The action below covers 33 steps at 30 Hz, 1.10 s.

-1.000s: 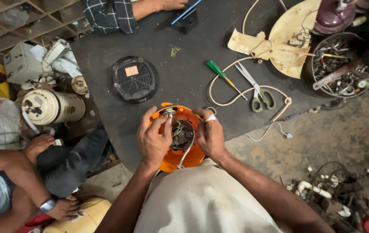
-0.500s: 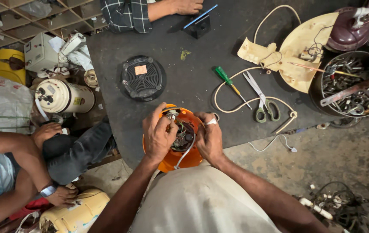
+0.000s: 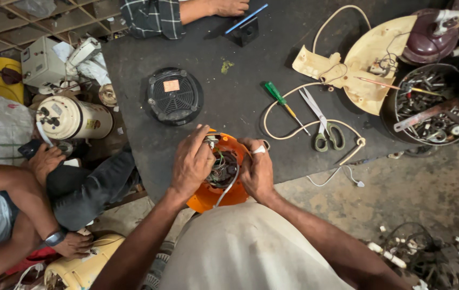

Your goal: The person works on an electrical device placed in an orange bucket, stripping and twisting wires, and using a screwdriver to tighten connections. The person also handles a black circular fan cover and various small components on the workbench.

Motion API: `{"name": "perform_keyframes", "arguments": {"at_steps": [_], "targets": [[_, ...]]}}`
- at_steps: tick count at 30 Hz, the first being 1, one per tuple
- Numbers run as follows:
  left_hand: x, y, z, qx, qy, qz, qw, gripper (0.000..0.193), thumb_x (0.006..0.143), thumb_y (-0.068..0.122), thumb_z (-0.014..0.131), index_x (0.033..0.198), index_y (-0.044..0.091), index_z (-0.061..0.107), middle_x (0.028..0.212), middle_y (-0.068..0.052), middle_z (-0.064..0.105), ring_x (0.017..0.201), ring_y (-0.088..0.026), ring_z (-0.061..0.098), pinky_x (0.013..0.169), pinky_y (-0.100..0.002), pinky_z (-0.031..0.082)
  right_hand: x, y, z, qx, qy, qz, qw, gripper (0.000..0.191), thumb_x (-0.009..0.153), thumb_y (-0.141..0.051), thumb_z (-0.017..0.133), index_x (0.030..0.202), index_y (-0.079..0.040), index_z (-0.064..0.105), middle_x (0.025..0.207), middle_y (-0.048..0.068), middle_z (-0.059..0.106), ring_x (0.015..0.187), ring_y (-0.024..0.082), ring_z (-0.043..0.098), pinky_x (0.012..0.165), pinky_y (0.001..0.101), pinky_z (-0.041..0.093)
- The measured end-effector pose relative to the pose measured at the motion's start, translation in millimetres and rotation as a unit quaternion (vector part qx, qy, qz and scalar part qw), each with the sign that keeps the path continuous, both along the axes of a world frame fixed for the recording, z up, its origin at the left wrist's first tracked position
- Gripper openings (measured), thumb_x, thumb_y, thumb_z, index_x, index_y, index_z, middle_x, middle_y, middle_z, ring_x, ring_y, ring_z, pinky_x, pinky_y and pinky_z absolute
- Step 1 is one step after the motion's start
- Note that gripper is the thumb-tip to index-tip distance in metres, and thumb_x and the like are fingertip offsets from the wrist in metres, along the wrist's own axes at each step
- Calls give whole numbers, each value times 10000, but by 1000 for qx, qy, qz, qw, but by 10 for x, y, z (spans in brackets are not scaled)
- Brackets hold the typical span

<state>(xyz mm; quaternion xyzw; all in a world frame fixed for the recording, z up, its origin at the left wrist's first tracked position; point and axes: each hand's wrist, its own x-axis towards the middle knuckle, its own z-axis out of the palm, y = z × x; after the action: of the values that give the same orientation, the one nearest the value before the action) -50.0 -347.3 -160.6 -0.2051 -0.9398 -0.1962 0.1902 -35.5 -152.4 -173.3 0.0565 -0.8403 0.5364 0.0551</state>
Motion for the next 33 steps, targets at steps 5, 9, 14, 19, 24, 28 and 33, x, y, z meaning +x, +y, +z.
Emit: {"name": "perform_keyframes", "arguments": {"at_steps": [5, 9, 14, 19, 24, 28, 33], "targets": [[-6, -21, 58, 62, -12, -16, 998, 87, 872, -27, 667, 933, -53, 610, 1433, -194, 577, 1311, -354, 598, 1068, -496, 507, -10, -23, 14, 22, 16, -1, 1000, 418, 832, 126, 499, 1197, -55, 595, 1065, 179, 621, 994, 382, 612, 856, 465, 494], [27, 117, 75, 43, -7, 39, 998, 92, 826, -4, 681, 870, -18, 601, 1422, -172, 588, 1320, -345, 591, 1079, -596, 455, -11, -20, 19, 46, 25, -3, 999, 422, 827, 126, 508, 1199, -55, 594, 1061, 180, 621, 1015, 406, 601, 856, 482, 487], [58, 142, 91, 5, -10, 39, 999, 107, 815, 6, 693, 884, -17, 615, 1434, -196, 573, 1323, -371, 586, 1051, -614, 454, 0, -25, 6, 49, 30, -4, 998, 426, 829, 123, 507, 1200, -70, 589, 1063, 173, 620, 1026, 403, 603, 868, 485, 489], [-33, -27, 123, 28, -1, -39, 999, 118, 881, -39, 684, 840, -40, 573, 1467, -231, 556, 1276, -374, 628, 1020, -498, 541, -3, -19, 6, 68, -1, 5, 998, 451, 809, 123, 510, 1205, -77, 590, 1056, 179, 615, 1020, 406, 596, 854, 490, 479], [-36, -4, 149, 47, -10, -25, 999, 96, 835, -18, 691, 870, -59, 612, 1434, -225, 579, 1282, -378, 618, 1045, -508, 523, -13, 7, -1, 63, 19, 12, 998, 428, 837, 119, 500, 1211, -75, 576, 1090, 170, 625, 1054, 396, 606, 865, 482, 488], [39, 160, 157, 30, -32, 50, 998, 113, 780, -6, 702, 860, -44, 632, 1412, -226, 593, 1317, -377, 596, 1059, -563, 460, -22, 3, -8, 53, 7, 3, 999, 422, 843, 112, 498, 1215, -72, 577, 1098, 168, 627, 1038, 385, 612, 863, 472, 496], [182, 51, 210, 137, -16, 51, 989, 125, 828, 88, 765, 865, 44, 655, 1402, -217, 611, 1337, -403, 553, 1095, -573, 411, -48, 7, 128, 16, 24, 8, 1000, 401, 844, 100, 543, 1214, -54, 562, 1084, 171, 616, 1025, 376, 622, 876, 457, 504]]}}
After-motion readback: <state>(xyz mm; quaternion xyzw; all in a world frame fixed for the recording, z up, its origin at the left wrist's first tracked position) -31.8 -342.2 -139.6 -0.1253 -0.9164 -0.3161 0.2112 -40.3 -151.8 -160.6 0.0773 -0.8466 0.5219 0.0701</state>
